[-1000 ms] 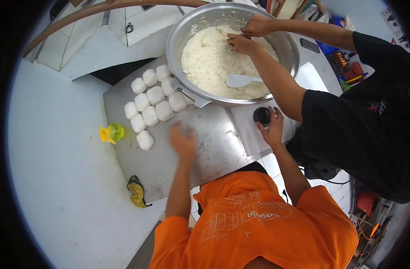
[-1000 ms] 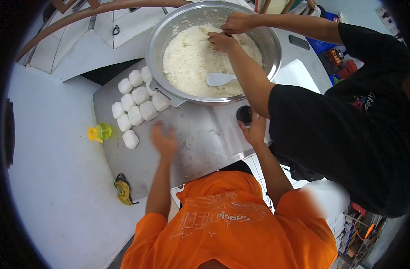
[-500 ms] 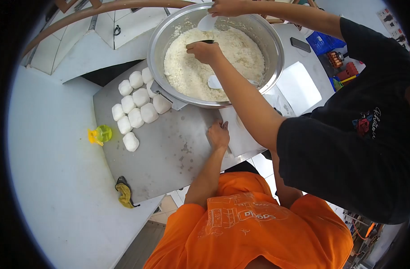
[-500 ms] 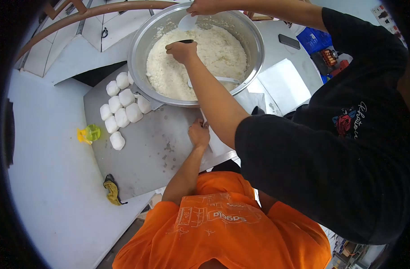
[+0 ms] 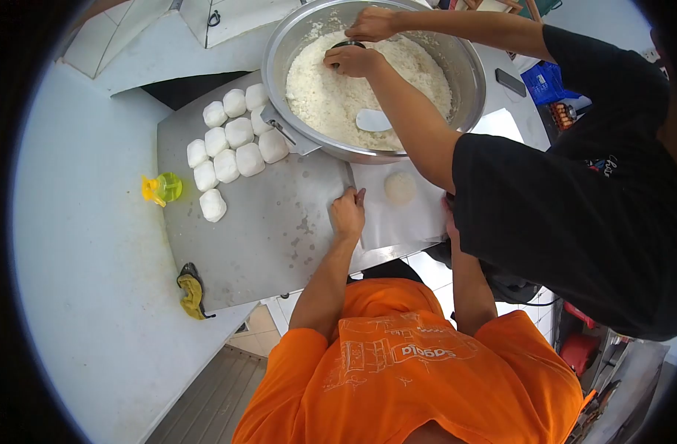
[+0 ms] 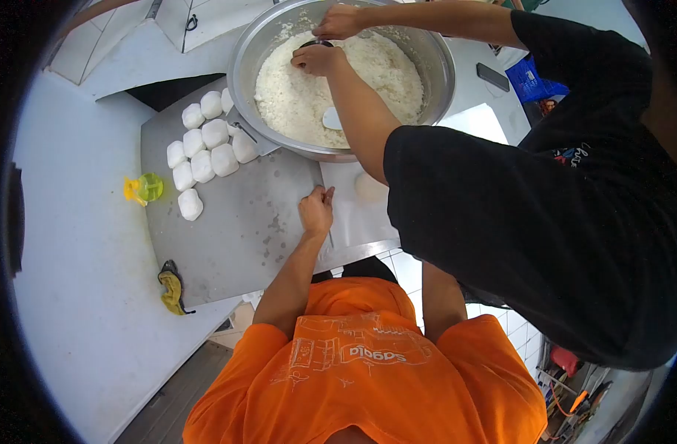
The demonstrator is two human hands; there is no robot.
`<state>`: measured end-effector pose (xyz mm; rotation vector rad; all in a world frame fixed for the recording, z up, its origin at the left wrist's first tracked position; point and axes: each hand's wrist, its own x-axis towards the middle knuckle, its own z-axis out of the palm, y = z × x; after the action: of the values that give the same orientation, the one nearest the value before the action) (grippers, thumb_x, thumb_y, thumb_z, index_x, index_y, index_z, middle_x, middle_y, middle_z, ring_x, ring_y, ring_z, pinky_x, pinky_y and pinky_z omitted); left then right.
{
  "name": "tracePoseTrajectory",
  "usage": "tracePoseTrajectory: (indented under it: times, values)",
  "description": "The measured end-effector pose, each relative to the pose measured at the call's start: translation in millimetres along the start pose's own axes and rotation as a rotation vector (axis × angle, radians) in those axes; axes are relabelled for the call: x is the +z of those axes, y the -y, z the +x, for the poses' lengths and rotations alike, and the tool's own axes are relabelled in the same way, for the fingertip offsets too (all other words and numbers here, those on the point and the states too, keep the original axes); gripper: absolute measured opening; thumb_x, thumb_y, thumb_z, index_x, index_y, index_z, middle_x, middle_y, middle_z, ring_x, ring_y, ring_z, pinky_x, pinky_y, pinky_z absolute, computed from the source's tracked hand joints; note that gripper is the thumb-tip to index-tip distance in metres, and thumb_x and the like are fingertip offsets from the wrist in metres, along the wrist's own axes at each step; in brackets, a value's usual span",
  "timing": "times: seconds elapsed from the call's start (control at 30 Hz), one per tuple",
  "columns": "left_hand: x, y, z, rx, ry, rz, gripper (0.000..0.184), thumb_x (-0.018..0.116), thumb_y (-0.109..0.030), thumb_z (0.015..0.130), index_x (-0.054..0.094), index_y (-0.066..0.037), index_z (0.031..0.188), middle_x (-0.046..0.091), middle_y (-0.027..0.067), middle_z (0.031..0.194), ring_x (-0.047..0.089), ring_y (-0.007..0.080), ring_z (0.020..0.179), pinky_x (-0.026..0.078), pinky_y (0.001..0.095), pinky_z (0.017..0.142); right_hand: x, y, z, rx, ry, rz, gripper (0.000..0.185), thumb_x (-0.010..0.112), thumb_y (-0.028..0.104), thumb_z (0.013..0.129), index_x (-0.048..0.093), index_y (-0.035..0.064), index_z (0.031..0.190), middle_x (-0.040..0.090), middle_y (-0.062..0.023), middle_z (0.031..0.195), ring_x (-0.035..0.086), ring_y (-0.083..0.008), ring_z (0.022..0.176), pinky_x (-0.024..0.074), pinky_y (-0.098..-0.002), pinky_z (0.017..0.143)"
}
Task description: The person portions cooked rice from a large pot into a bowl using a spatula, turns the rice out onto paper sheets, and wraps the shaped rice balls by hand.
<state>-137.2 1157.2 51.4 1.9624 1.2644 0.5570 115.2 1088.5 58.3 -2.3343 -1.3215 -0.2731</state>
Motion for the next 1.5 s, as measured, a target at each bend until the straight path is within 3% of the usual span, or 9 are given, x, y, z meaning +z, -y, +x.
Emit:
tracePoseTrajectory:
  times: [0.27,0.37,0.47,0.63,0.73,0.97,1.2,1.4,1.5]
  values:
    - [-78,93,-12,0.019,-0.103,0.183,0.032,0.079,-0.033,0.09,0.068,-0.003,0.086,0.07,0.0169,0.069,0.068,0.0399,0.065,0.052,0.0487,0.064,-46,-53,-126,0.512,0.046,0.139,0.07,0.078,0.029,0.086,0.045,-0.0004,0.141,0.043,-0.0273,0.143,0.044,-0.0425,0.134,0.0381,-0.0483,0.109]
    - [-154,92,-25,-0.259,-0.04,0.217,0.038,0.083,-0.034,0.085,0.066,-0.005,0.104,0.074,0.0158,0.09,0.071,0.0364,0.087,0.052,0.0479,0.076,-39,-19,-114,0.392,0.052,0.162,0.076,0.079,0.031,0.086,0.043,-0.0015,0.145,0.041,-0.0302,0.148,0.042,-0.0453,0.137,0.0353,-0.0509,0.112]
    - [-191,113,-40,0.02,-0.419,0.41,0.063,0.088,-0.037,0.079,0.059,-0.006,0.126,0.066,0.0162,0.124,0.061,0.0349,0.118,0.045,0.0508,0.095,-43,37,-104,0.222,0.103,0.109,0.083,0.08,0.033,0.086,0.04,-0.0025,0.149,0.039,-0.0331,0.152,0.04,-0.048,0.139,0.0326,-0.0535,0.116]
    - [-208,91,-100,0.397,0.136,0.269,0.081,0.087,-0.039,0.077,0.052,-0.006,0.143,0.05,0.0169,0.15,0.044,0.0352,0.142,0.03,0.0551,0.116,-32,123,-140,-0.063,-0.028,0.14,0.087,0.079,0.036,0.086,0.039,-0.0028,0.152,0.034,-0.0317,0.158,0.035,-0.0507,0.144,0.0256,-0.06,0.12]
    - [-205,112,-137,0.406,0.371,0.426,0.072,0.081,-0.031,0.082,0.051,-0.008,0.143,0.047,0.0136,0.155,0.038,0.0299,0.15,0.026,0.0554,0.121,-61,200,-173,-0.391,0.594,0.326,0.075,0.071,0.041,0.092,0.044,0.0089,0.154,0.037,-0.0169,0.163,0.032,-0.0382,0.152,0.0184,-0.0622,0.124]
    - [-235,185,-177,0.407,0.327,0.35,0.037,0.073,-0.011,0.087,0.068,-0.009,0.123,0.058,0.0103,0.144,0.051,0.026,0.139,0.035,0.0541,0.115,-55,195,-218,-0.513,0.722,0.262,0.035,0.07,0.015,0.087,0.069,0.009,0.122,0.056,-0.0086,0.148,0.05,-0.0245,0.139,0.0269,-0.0618,0.117]
    - [-256,123,-69,-0.108,0.05,-0.024,0.035,0.071,-0.005,0.09,0.067,-0.006,0.124,0.072,0.0126,0.087,0.068,0.0324,0.075,0.054,0.0375,0.07,-17,220,-146,0.407,0.733,0.798,0.019,0.068,0.008,0.086,0.074,0.0052,0.104,0.066,-0.0141,0.123,0.06,-0.0339,0.114,0.0455,-0.0455,0.097]
    - [-199,127,-75,0.045,-0.385,0.384,0.045,0.078,-0.022,0.086,0.059,-0.002,0.121,0.065,0.0117,0.101,0.061,0.0339,0.093,0.043,0.046,0.085,8,238,-128,-0.032,0.435,0.268,0.04,0.068,0.007,0.08,0.059,0.0022,0.119,0.058,-0.0184,0.115,0.057,-0.0382,0.111,0.0463,-0.0497,0.093]
    - [-160,82,-92,-0.11,-0.125,0.253,0.069,0.086,-0.04,0.075,0.054,0.0,0.121,0.058,0.0152,0.116,0.055,0.0323,0.112,0.037,0.0479,0.096,28,241,-102,-0.003,0.245,0.37,0.038,0.067,0.007,0.08,0.06,0.0032,0.117,0.058,-0.0184,0.116,0.055,-0.0388,0.112,0.0451,-0.0529,0.094]
